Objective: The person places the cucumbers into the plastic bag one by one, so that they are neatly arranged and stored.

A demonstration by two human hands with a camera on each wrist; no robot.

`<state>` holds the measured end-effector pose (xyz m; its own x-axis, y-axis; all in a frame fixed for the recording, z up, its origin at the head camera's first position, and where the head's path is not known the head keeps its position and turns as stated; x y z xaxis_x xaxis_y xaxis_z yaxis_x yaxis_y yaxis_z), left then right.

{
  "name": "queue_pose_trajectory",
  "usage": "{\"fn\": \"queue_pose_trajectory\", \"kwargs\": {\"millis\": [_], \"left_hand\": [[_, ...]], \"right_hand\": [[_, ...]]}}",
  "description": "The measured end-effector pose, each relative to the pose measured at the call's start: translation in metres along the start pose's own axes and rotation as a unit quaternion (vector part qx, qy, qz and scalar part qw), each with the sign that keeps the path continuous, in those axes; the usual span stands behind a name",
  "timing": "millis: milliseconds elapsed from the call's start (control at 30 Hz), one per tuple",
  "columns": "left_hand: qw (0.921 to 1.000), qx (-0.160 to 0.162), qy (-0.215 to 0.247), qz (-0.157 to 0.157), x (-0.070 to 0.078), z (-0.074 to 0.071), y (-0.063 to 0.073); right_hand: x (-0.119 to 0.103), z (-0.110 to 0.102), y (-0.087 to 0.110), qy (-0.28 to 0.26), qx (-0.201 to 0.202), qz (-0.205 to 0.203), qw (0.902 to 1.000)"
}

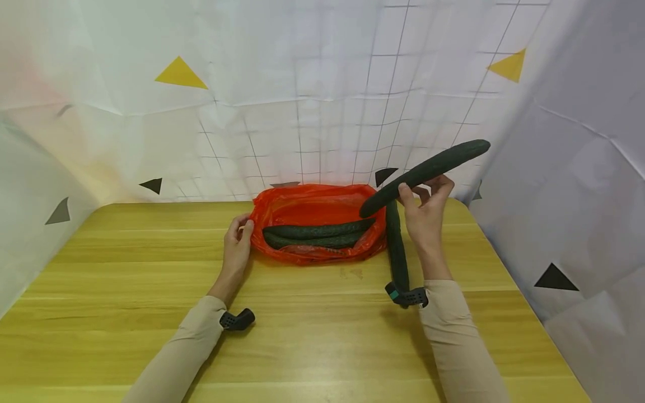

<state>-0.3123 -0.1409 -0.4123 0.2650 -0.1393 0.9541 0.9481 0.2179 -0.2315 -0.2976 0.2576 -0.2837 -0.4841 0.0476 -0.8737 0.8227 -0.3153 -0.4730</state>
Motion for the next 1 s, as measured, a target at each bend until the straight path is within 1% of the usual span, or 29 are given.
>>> {"fn": "queue_pose_trajectory", "kwargs": {"millis": [167,267,400,467,600,700,800,867,1000], "left_hand": [[1.0,0.001,0.003,0.001,0.001,0.0,0.0],[1.0,0.0,0.002,-0.001,0.0,0.0,0.0],[0.9999,-0.005,0.004,-0.011,-0.001,0.001,0.0],[0.9997,-0.007,0.012,-0.019,0.001,0.001,0.001],[0.9993,-0.013,0.015,-0.031,0.012,0.004,0.005],[0.9996,-0.015,0.0,-0.025,0.024,0.007,0.009],[0.9996,-0.016,-0.009,-0.02,0.028,0.008,0.01],[0.9996,-0.016,-0.008,-0.022,0.027,0.008,0.009],[0.9995,-0.011,0.005,-0.028,0.013,0.004,0.004]], "right_hand": [[-0.002,0.006,0.004,0.032,-0.008,-0.001,0.9995],[-0.003,0.007,0.005,0.045,-0.007,-0.006,0.999],[-0.005,0.008,0.006,0.057,-0.003,-0.01,0.9983],[-0.006,0.009,0.006,0.072,-0.003,-0.011,0.9973],[-0.006,0.012,0.008,0.107,-0.009,-0.012,0.9941],[-0.006,0.014,0.009,0.119,-0.016,-0.014,0.9927],[-0.005,0.017,0.009,0.133,-0.027,-0.018,0.9907],[-0.006,0.02,0.01,0.154,-0.036,-0.02,0.9871],[-0.01,0.03,0.014,0.205,-0.066,-0.04,0.9757]]}}
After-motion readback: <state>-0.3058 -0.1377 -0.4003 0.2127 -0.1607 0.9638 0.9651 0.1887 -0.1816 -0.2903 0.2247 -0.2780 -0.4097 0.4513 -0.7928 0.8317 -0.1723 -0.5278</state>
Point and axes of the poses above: each hand's wrist, its own y-axis away from the middle knuckle, its own z-axis out of the palm, x = y × z, the point moved 9 cm from there along -y, towards the middle knuckle, and after that the axes turned 14 degrees about y, right-handed, at the moved point
